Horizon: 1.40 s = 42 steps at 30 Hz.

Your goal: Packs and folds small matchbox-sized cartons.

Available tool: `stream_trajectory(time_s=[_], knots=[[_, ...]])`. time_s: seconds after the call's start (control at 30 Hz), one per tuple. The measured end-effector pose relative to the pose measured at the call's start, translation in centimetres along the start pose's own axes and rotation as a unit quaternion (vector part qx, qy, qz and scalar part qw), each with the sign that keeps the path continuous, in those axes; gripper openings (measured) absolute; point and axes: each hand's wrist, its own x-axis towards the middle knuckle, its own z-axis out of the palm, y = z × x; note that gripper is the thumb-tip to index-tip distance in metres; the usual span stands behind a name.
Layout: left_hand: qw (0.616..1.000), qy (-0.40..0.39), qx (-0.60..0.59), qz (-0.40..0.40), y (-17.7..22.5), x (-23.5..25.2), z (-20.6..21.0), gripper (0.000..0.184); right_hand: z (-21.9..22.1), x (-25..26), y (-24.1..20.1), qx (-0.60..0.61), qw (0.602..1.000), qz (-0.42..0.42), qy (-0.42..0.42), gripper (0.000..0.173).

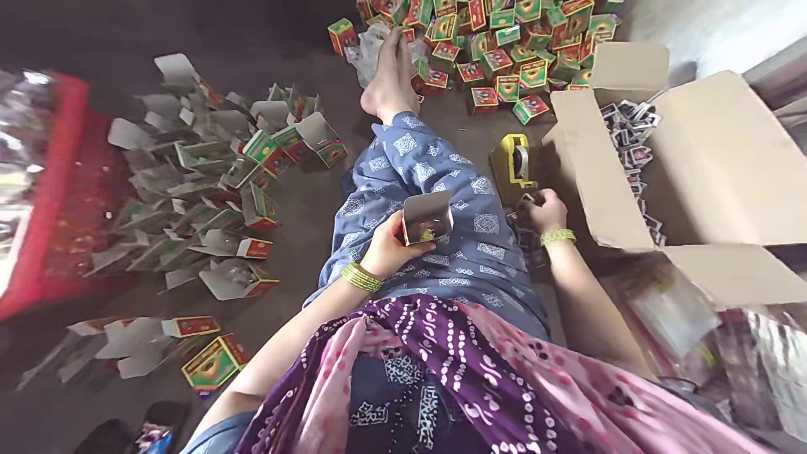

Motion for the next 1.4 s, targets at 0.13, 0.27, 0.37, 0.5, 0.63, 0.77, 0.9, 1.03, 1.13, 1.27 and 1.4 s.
stream_trajectory(time_s=[0.13, 0.27, 0.37, 0.5, 0.63, 0.77, 0.9, 1.03, 1.13, 1.27, 1.4], knots=[[0.999, 0.032, 0.028, -0.004, -0.4, 0.2, 0.2, 0.071, -1.5, -5.7, -6.1, 0.323, 0.936, -0.140, 0.012, 0.036], [0.998, 0.041, 0.057, 0.000, -0.5, 0.2, 0.4, 0.070, -1.8, -12.7, -12.9, 0.313, 0.902, -0.289, -0.071, 0.040], [0.997, 0.042, 0.059, -0.005, -0.3, 0.0, 0.5, 0.069, 1.1, -15.1, -15.2, 0.217, 0.896, -0.384, -0.048, 0.029], [0.996, 0.047, 0.073, -0.028, -0.2, -0.3, 0.0, 0.062, 4.5, -15.8, -15.6, 0.138, 0.884, -0.445, -0.038, 0.018], [0.995, 0.053, 0.089, -0.014, -0.5, -0.1, -0.1, 0.051, 4.6, -16.1, -15.3, 0.051, 0.837, -0.543, -0.049, 0.025], [0.994, 0.046, 0.099, -0.013, -0.9, 0.0, 0.1, 0.041, 4.2, -16.2, -15.5, -0.054, 0.825, -0.554, -0.104, 0.033], [0.992, 0.035, 0.125, 0.008, -1.0, -0.1, -0.1, 0.045, 4.0, -16.1, -15.9, -0.096, 0.827, -0.536, -0.136, 0.032], [0.998, 0.032, 0.037, 0.047, -0.6, -0.2, -0.2, 0.074, 3.6, -16.0, -15.0, 0.043, 0.840, -0.540, 0.013, 0.026], [0.992, 0.047, -0.075, 0.086, -0.6, -0.3, 0.2, 0.103, 3.1, -14.2, -14.1, 0.159, 0.858, -0.484, 0.067, 0.044], [0.990, 0.038, -0.080, 0.113, -0.6, -0.4, 0.2, 0.108, 3.5, -12.1, -12.9, 0.287, 0.858, -0.403, -0.138, 0.058], [0.989, -0.001, -0.046, 0.140, -0.2, -0.7, -0.1, 0.077, 5.1, -12.2, -12.2, 0.328, 0.811, -0.424, -0.233, 0.046]])
